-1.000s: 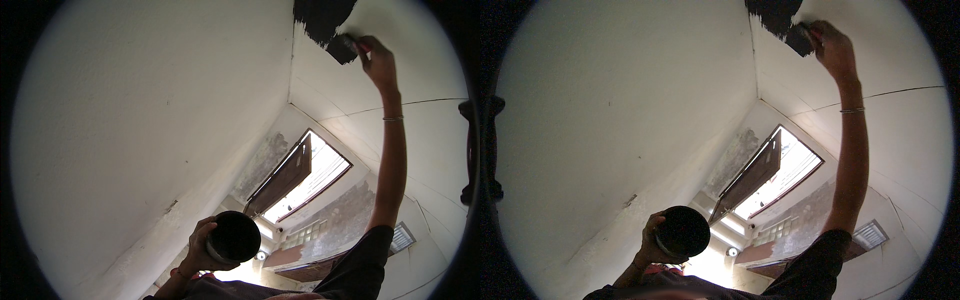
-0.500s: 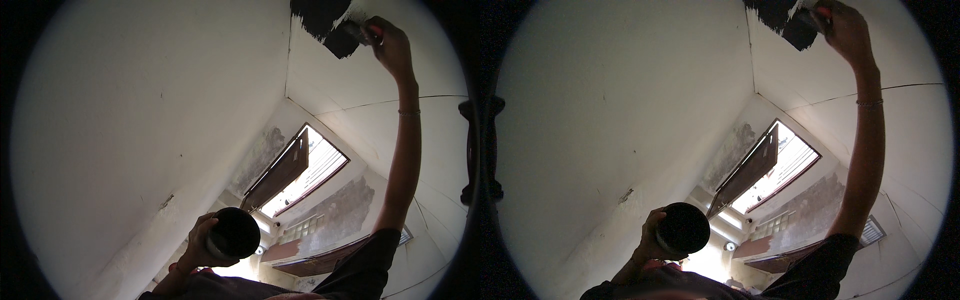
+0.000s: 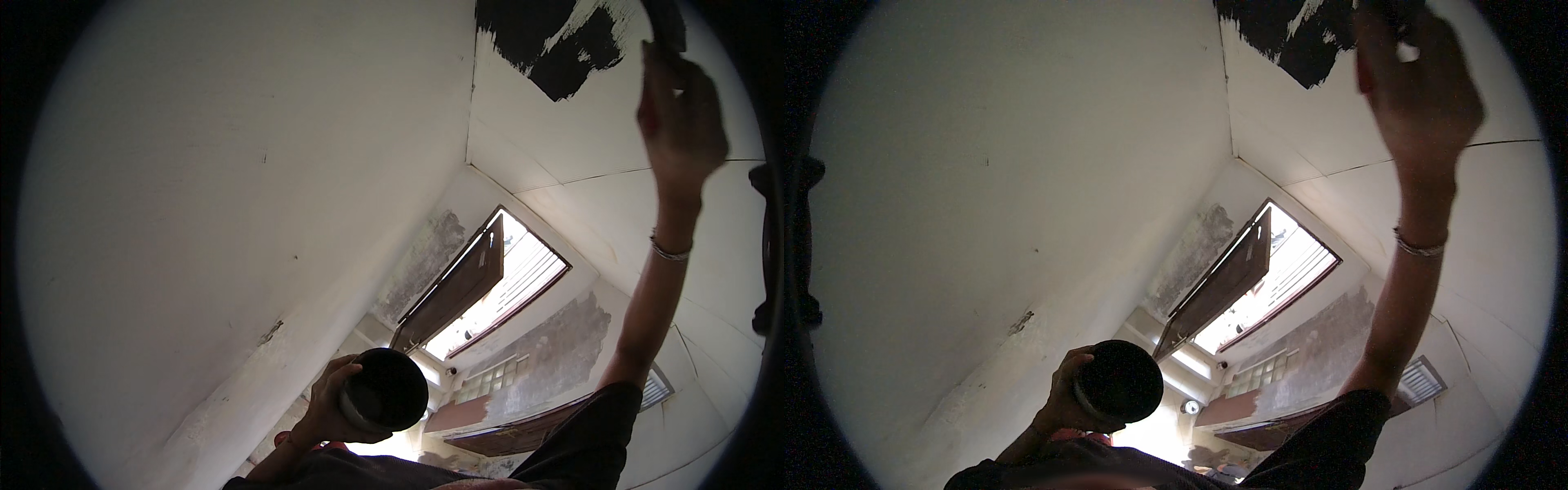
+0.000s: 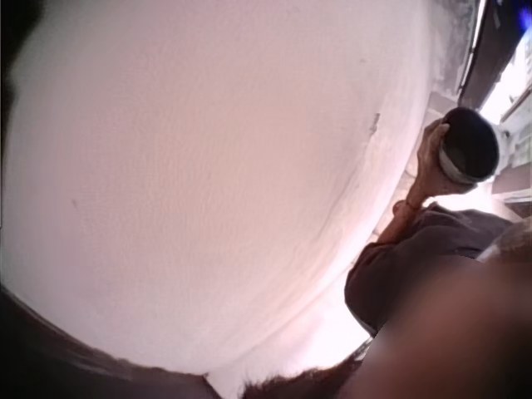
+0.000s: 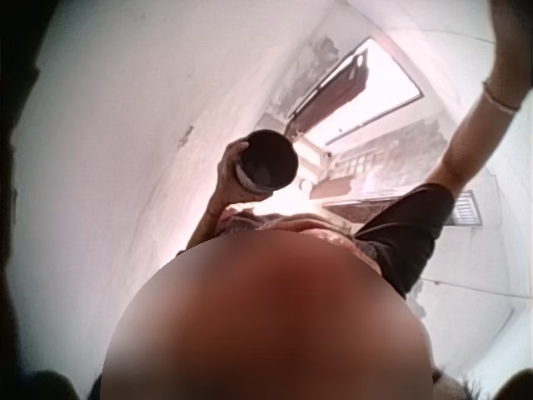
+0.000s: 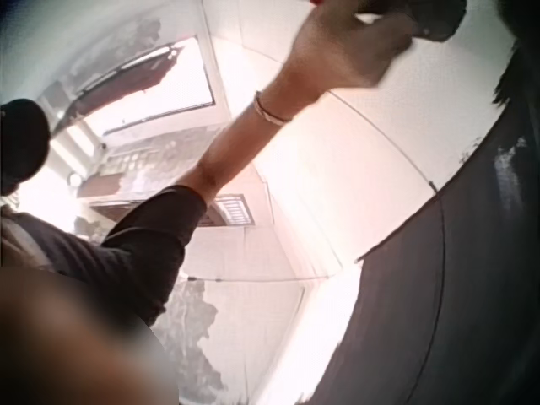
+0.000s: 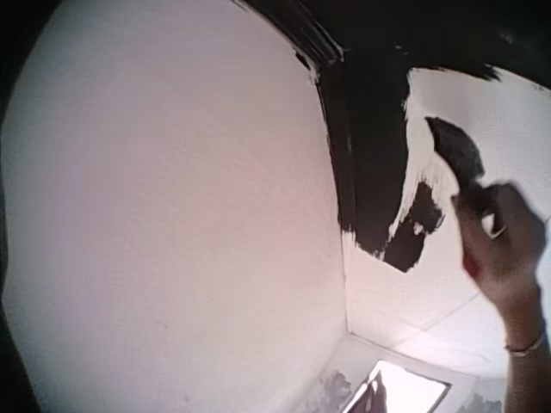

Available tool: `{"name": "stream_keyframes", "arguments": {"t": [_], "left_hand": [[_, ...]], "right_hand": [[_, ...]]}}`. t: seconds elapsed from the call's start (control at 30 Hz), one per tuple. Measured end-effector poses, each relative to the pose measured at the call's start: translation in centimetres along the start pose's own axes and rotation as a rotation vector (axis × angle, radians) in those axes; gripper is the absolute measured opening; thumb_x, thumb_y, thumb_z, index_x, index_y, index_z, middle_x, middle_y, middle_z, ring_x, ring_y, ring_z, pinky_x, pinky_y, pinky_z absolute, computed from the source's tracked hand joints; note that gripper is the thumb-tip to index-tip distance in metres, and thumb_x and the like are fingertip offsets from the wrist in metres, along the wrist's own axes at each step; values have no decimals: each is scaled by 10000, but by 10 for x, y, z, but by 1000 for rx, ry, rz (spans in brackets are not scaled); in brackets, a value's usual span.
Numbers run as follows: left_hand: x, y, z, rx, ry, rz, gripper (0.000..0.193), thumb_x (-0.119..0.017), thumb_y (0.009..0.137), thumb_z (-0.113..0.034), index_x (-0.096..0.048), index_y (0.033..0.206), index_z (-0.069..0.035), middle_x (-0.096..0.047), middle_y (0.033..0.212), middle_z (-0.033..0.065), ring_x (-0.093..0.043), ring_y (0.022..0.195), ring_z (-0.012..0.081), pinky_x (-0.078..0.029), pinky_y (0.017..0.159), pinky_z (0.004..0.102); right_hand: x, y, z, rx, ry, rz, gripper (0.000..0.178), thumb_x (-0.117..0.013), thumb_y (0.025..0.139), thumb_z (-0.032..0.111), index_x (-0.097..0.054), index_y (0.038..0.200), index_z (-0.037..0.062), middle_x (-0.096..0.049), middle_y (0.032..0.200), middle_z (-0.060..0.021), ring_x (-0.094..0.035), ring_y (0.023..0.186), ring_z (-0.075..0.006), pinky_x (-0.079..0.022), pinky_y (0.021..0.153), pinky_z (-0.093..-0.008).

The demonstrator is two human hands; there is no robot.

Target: The person paints a white ceiling with black paint using a brush and a small container. They repeatedly dip the brush into the container and apply paint to the ceiling in broad strokes, gradually covering more area.

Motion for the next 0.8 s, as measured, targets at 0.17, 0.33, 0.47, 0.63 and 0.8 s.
{"name": "stream_keyframes", "arguments": {"t": [0.17, 0.33, 0.47, 0.63, 0.8], "left_hand": [[6, -7, 0, 23, 61, 12, 1196, -1032, 485, -423, -405, 1467, -153, -554, 1378, 243, -576, 1275, 425, -520, 1027, 529], [15, -11, 2, 45, 99, -11, 1197, -1035, 474, -430, -411, 1455, -148, -559, 1369, 246, -594, 1253, 430, -533, 1016, 524], [21, -12, 3, 75, 140, -31, 1197, -1039, 463, -428, -417, 1446, -142, -567, 1359, 241, -619, 1221, 427, -550, 1007, 506], [27, -14, -1, 69, 113, -73, 1173, -1036, 469, -420, -428, 1437, -153, -587, 1338, 232, -620, 1221, 415, -554, 1007, 500], [30, -16, -3, 52, 95, -86, 1168, -1033, 475, -418, -428, 1439, -156, -588, 1341, 229, -624, 1211, 411, -556, 1000, 499]], "right_hand": [[-61, -43, 81, -6, -127, 10, 152, -711, 817, 150, -643, 949, 180, -654, 1043, -22, -667, 809, -116, -583, 643, -215], [-134, -104, 134, 62, -9, 183, 210, -709, 799, 201, -578, 937, 111, -600, 1029, -118, -668, 783, -153, -586, 619, -214], [-166, -141, 164, 76, 103, 249, 202, -714, 818, 137, -537, 904, 91, -537, 963, -85, -647, 695, -132, -589, 565, -217], [-170, -160, 191, 69, 236, 329, 201, -724, 830, 78, -533, 894, 68, -508, 943, -78, -652, 691, -122, -597, 552, -215], [-146, -165, 203, 41, 428, 282, 192, -705, 822, 103, -516, 857, 92, -533, 871, -49, -594, 598, -103, -562, 525, -230]]}}
Point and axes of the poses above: each hand's wrist, its own y-axis towards the middle knuckle, its own x-axis out of the back of the hand, z = x × y, the point moved 8 cm from there along y, towards the middle knuckle
